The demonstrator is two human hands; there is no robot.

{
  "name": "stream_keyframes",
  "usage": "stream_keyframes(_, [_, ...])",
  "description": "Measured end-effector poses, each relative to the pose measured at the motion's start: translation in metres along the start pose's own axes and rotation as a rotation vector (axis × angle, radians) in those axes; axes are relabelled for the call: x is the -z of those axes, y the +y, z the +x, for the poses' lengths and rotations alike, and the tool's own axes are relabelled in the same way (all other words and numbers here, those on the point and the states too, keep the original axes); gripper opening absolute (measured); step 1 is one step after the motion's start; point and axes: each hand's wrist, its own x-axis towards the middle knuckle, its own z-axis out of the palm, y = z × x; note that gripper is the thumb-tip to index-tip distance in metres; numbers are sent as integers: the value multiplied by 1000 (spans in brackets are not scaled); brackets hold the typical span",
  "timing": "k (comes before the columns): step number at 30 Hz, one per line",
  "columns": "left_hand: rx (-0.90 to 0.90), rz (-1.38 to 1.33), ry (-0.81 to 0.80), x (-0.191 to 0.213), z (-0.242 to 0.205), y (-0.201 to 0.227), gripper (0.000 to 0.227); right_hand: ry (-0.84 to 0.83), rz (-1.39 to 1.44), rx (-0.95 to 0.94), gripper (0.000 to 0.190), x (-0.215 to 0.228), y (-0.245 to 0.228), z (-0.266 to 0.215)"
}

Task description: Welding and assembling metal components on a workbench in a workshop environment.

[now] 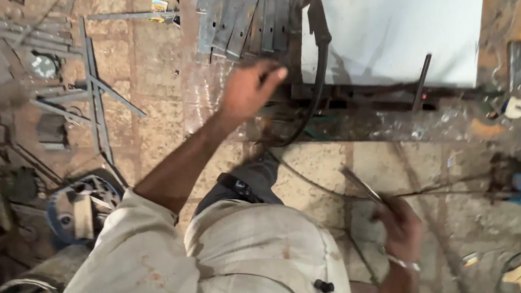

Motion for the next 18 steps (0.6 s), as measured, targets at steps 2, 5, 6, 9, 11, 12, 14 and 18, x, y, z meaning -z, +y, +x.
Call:
stream_keyframes(2, [-277,-55,-54,-31,-25,-21,47,14,-138,-18,23,-52,-44,-2])
stream_keyframes(5, [-683,-96,-282,-57,-77,-21,50,3,-266,-46,20,-100,-89,-13])
stream_keyframes(6, [-820,-58,-449,-60,-97,-15,54,-11,-243,-49,20,-113,-101,-18])
stream_keyframes(9, [-900,-9,-459,-71,-125,-25,42,-38,-230,32,21,-137,-123,-18])
stream_keyframes(11, [-810,-14,-490,-69,-116,-45,41,-14,-120,69,24,-146,-120,-17])
stream_keyframes(12, [-712,-15,-504,-67,-110,-55,42,-4,-12,119,28,-151,-119,-15])
stream_keyframes(14, [-599,-17,-528,-37,-98,-51,45,68,80,81,31,-162,-101,9])
stream_keyframes(18, [-411,-34,-407,5,-54,-83,52,237,-30,61,38,-203,-42,77])
